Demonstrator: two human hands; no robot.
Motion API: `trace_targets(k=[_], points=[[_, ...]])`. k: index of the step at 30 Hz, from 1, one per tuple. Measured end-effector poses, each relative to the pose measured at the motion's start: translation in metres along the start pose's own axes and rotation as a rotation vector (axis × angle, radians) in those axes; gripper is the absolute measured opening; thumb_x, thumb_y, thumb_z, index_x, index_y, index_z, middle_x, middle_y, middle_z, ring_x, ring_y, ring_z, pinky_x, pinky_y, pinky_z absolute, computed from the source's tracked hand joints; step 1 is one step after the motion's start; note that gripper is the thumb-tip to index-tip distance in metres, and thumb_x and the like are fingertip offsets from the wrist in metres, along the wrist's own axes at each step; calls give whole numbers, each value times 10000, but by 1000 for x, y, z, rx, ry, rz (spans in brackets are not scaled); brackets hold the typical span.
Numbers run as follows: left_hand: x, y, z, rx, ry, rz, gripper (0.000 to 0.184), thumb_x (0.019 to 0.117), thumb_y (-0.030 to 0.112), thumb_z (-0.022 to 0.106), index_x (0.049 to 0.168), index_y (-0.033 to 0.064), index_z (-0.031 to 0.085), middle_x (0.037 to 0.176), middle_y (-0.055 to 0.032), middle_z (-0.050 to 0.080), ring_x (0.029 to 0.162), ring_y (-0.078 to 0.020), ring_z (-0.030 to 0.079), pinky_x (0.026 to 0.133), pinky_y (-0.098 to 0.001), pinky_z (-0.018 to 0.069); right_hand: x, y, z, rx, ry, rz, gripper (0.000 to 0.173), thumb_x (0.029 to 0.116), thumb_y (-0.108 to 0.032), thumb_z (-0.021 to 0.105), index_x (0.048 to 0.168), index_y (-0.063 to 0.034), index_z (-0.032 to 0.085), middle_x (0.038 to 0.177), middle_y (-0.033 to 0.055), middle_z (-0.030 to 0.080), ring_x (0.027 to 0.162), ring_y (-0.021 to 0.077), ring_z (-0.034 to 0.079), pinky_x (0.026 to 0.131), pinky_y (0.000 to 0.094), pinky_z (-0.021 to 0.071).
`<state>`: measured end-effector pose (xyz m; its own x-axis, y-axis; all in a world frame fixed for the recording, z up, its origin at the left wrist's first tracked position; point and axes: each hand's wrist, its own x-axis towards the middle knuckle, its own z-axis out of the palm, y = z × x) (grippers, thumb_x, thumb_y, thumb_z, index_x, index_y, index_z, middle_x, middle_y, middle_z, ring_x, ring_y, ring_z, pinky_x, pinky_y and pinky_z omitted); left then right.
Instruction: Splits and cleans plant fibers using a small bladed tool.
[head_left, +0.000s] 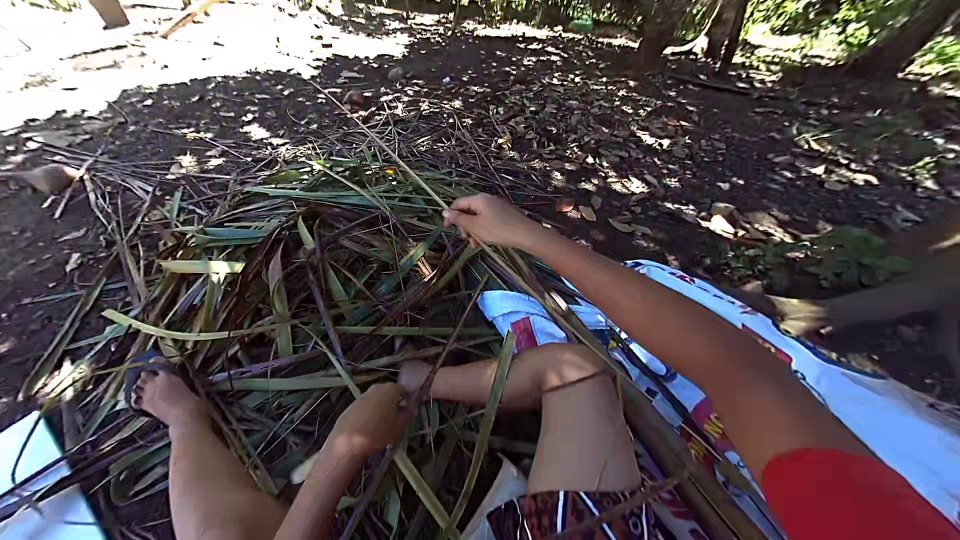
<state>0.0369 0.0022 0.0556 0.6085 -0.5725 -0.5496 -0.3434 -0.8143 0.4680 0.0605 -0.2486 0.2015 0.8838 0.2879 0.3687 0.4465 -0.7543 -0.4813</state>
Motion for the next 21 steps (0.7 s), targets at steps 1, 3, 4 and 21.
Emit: trace_targets(k=[1,3,4,21], points=[[7,9,3,-272,116,149,317,1035,238,585,1254,14,640,910,-118,668,764,-230,625,727,-420,527,19,31,15,84,-51,63,400,1115,-200,422,1148,136,636,860,223,642,657,233,620,631,354,541],[24,44,25,-795,319,345,542,979,224,653,1449,16,480,737,44,569,563,-28,485,526,-220,433,52,26,33,132,-165,280,383,1113,-257,436,1227,38,652,967,179,675,738,232,653,747,415,565],[36,63,40,-963,382,411,695,942,188,697,1523,-4,366,733,54,547,566,-5,477,530,-198,430,63,12,41,147,-178,318,374,1110,-265,448,1224,21,661,981,168,683,743,223,660,752,405,567],[2,-22,-30,-1353,913,525,325,1106,314,392,890,193,603,539,130,446,404,33,374,405,-127,365,-115,16,57,413,-729,450,376,1100,-259,423,1273,21,604,1056,120,691,931,139,667,880,343,547]])
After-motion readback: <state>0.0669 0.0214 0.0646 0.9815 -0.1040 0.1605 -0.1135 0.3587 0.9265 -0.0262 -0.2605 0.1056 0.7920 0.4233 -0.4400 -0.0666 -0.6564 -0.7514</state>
